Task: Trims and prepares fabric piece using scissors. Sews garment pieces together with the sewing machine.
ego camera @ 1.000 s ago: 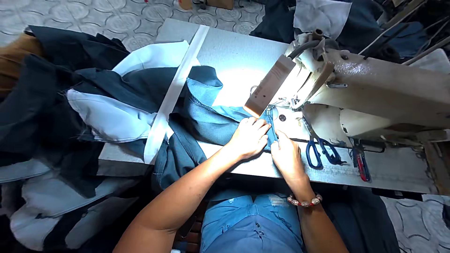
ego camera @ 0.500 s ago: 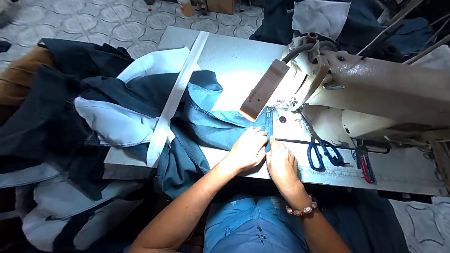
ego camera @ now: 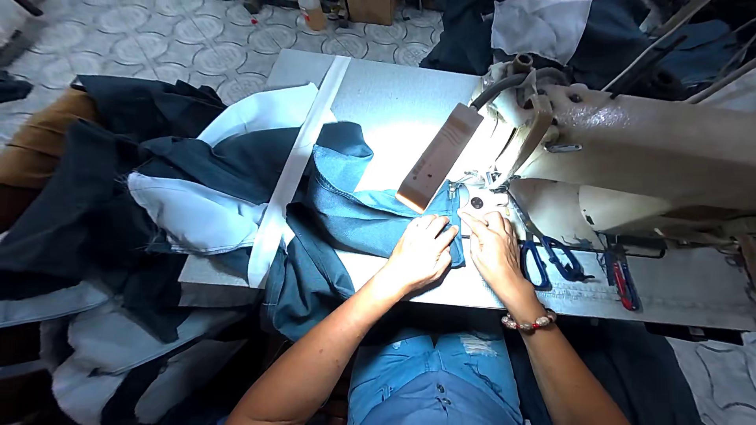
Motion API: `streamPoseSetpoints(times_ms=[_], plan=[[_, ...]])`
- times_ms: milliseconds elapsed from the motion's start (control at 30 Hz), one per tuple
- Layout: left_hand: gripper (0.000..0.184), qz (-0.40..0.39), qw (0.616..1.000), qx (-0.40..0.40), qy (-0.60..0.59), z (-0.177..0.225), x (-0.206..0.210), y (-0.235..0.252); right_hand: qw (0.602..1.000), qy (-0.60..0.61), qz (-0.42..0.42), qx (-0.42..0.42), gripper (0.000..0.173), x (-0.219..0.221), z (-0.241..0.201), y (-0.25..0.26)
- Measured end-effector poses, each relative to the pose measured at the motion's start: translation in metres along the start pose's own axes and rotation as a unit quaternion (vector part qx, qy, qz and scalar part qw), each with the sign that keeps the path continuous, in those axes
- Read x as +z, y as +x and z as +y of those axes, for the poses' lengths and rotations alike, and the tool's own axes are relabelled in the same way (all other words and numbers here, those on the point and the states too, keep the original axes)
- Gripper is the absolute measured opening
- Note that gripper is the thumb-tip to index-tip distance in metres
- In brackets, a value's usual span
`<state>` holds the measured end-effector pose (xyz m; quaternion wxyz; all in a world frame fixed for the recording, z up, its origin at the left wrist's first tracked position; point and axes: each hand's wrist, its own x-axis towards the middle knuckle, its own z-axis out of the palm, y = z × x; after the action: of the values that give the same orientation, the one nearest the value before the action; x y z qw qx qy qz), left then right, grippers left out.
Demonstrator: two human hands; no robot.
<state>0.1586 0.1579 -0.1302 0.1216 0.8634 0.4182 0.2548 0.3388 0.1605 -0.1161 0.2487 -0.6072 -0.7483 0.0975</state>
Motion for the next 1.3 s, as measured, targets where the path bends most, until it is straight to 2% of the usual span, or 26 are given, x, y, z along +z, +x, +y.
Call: streamPoseSetpoints(times_ms=[133,267,467,767,867,1033,1133,1233,1300], plan=[[0.043,-0.002,1.000,0.006,0.005,-0.001,0.000,-0.001,0.996,-0.086,-0.020,-0.035,0.042,0.001,-0.008,0.000],[0.043,-0.016,1.000,-0.011,0.018,-0.002,-0.003,-0.001,0.995,-0.095,-0.002,-0.041,0.040,0.003,-0.007,0.000],[0.042,-0.025,0.999,-0.026,-0.016,-0.007,-0.007,0.000,0.997,-0.071,0.003,-0.022,0.037,0.004,-0.006,0.005],[0.043,-0.030,0.998,-0.033,-0.033,-0.024,-0.008,0.017,0.997,-0.051,-0.037,0.048,0.034,0.004,-0.010,0.027],[0.042,-0.003,0.999,-0.009,-0.031,-0.033,-0.006,0.025,0.998,-0.037,-0.029,0.045,0.034,0.004,-0.010,0.031],[0.040,0.004,0.999,0.018,-0.039,-0.045,-0.007,0.034,0.996,0.000,-0.062,0.059,0.038,-0.001,-0.001,0.033],[0.044,-0.011,0.999,0.006,-0.029,-0.049,-0.004,0.031,0.994,0.051,-0.049,0.084,0.032,0.003,0.004,0.026],[0.047,-0.047,0.999,-0.006,-0.002,-0.032,-0.015,0.014,0.989,0.095,-0.007,0.110,0.028,0.002,-0.015,0.010],[0.038,0.032,0.999,0.005,0.038,-0.018,-0.027,-0.009,0.990,0.084,-0.008,0.112,0.033,0.003,-0.026,0.005]])
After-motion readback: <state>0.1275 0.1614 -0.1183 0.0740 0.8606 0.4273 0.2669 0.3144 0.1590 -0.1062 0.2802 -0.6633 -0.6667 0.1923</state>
